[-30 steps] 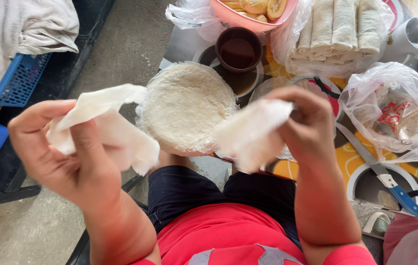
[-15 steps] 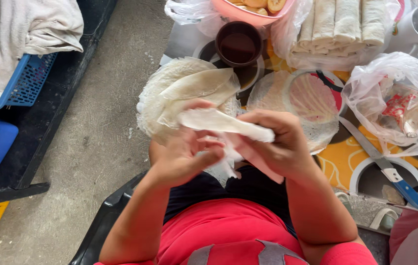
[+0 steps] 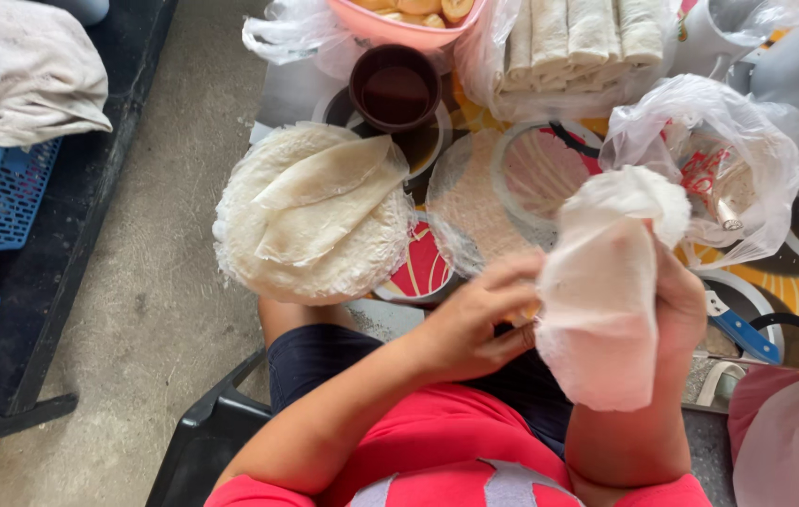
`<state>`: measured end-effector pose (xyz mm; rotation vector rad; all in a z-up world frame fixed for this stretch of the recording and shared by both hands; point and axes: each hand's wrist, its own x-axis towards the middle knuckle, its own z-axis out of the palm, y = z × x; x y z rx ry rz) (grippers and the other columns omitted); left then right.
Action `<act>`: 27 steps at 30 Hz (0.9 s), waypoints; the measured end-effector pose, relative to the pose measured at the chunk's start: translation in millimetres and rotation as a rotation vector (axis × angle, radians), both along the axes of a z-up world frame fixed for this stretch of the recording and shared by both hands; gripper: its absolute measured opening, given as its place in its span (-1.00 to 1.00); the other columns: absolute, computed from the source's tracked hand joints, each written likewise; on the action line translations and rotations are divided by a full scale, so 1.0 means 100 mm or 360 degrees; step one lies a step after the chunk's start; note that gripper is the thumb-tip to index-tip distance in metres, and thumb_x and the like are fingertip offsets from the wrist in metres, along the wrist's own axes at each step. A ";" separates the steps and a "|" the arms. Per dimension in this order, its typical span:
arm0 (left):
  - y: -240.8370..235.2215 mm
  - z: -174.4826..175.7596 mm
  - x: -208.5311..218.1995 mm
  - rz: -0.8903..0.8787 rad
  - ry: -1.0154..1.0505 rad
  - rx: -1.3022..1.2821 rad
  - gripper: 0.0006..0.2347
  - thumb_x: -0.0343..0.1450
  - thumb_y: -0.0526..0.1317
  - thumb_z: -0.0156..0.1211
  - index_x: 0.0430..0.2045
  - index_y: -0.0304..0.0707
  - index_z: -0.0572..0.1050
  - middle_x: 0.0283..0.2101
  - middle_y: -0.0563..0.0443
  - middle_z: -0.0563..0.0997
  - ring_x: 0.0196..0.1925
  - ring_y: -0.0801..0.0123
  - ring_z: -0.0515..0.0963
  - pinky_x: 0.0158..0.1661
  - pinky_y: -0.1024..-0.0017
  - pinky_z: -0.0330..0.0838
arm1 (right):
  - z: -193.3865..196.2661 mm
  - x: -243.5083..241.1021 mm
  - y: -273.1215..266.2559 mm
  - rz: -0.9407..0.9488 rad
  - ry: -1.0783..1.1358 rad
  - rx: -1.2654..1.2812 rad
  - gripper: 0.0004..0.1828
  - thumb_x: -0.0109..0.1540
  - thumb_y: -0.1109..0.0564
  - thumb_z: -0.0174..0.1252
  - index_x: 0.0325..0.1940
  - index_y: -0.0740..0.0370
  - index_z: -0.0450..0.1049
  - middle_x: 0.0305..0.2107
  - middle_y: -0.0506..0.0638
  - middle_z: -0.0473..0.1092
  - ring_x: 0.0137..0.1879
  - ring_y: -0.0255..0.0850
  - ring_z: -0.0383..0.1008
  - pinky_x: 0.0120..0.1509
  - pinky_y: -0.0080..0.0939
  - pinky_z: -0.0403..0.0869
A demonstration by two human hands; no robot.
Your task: The person prepares spring rolls by spreading a filling on a wrapper, placing a banana slice on top, cutting the banana, and then rolling the wrapper around the ingredients.
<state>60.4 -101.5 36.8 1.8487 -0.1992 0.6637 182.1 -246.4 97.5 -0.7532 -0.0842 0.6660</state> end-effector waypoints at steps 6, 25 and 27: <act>0.05 -0.01 -0.04 -0.0312 0.0466 -0.0415 -0.98 0.55 -0.39 0.08 -0.25 -0.38 0.46 -0.20 -0.07 0.63 -0.16 0.23 0.67 -0.07 0.39 0.56 | -0.04 0.34 -0.46 -0.0413 -0.0391 0.0081 -0.67 0.43 0.17 0.08 0.24 0.39 0.38 -0.02 0.11 0.50 0.01 -0.15 0.58 0.13 -0.16 0.54; 2.34 0.04 0.38 0.1325 0.1194 0.0347 -0.40 0.60 0.18 -0.03 0.39 -0.28 0.14 0.19 -0.50 0.40 0.28 -0.36 0.34 0.21 -0.02 0.22 | -0.18 0.36 -1.05 -0.0267 -0.0849 -0.0737 -0.83 0.47 0.38 0.09 0.15 0.50 0.42 -0.11 0.10 0.51 -0.07 -0.25 0.54 0.06 -0.30 0.48; 2.10 0.06 0.33 0.1313 0.1253 0.0247 -0.41 0.58 0.20 -0.09 0.42 -0.16 0.15 0.24 -0.46 0.38 0.34 -0.32 0.30 0.27 -0.01 0.17 | -0.16 0.35 -0.87 -0.0034 -0.0776 -0.0908 -0.78 0.44 0.21 0.06 0.04 0.43 0.50 -0.26 0.12 0.56 -0.25 -0.17 0.61 -0.14 -0.19 0.57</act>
